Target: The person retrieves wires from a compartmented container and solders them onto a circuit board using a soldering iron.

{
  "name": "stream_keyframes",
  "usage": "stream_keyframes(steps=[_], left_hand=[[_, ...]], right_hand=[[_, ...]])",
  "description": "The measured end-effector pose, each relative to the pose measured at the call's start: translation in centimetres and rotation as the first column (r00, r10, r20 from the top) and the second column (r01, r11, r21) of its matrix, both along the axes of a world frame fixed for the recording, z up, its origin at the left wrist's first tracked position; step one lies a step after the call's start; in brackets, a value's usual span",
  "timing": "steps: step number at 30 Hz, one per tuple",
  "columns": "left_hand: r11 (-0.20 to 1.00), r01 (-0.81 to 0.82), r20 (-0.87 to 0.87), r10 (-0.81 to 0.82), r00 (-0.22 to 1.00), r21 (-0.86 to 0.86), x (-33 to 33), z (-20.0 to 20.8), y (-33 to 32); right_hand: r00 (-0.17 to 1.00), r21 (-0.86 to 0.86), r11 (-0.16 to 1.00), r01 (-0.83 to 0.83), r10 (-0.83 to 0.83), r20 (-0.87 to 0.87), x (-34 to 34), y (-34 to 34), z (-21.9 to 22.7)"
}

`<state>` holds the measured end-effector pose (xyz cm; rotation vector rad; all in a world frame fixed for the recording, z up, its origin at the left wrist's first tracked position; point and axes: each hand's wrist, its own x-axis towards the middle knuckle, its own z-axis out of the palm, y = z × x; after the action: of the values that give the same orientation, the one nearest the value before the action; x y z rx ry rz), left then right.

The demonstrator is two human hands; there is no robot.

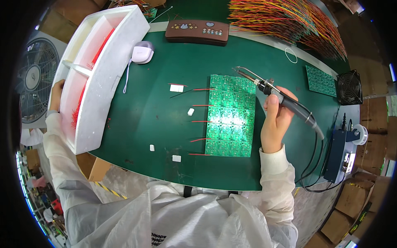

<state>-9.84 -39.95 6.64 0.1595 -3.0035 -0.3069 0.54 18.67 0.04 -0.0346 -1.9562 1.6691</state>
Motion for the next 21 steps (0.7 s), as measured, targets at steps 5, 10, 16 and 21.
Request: stream_keyframes(steps=[5,10,16,21], left_hand=[[0.992,0.008,-0.155,0.011,0.988,0.124,-0.1,0.6,-0.8],[0.899,0.204,-0.538,0.041,0.842,0.388,3.3,4.5,10.8],[0.992,0.13,-0.527,-0.114,0.842,-0.008,6.2,5.2,25.2],[0.998,0.048,-0.641,-0.015,0.767,0.034,4.6,7.3,19.4]], right_hand=[[0.995,-0.015,0.999,0.039,-0.041,-0.088,0.4,0.1,-0.7],[0.995,-0.026,0.999,-0.023,0.021,-0.095,0.7,-0.7,-0.7],[0.995,0.009,1.0,0.004,-0.003,-0.098,0.6,-0.7,-1.5],[0.994,-0.017,1.0,0.021,-0.023,-0.103,1.0,-0.1,-1.5]])
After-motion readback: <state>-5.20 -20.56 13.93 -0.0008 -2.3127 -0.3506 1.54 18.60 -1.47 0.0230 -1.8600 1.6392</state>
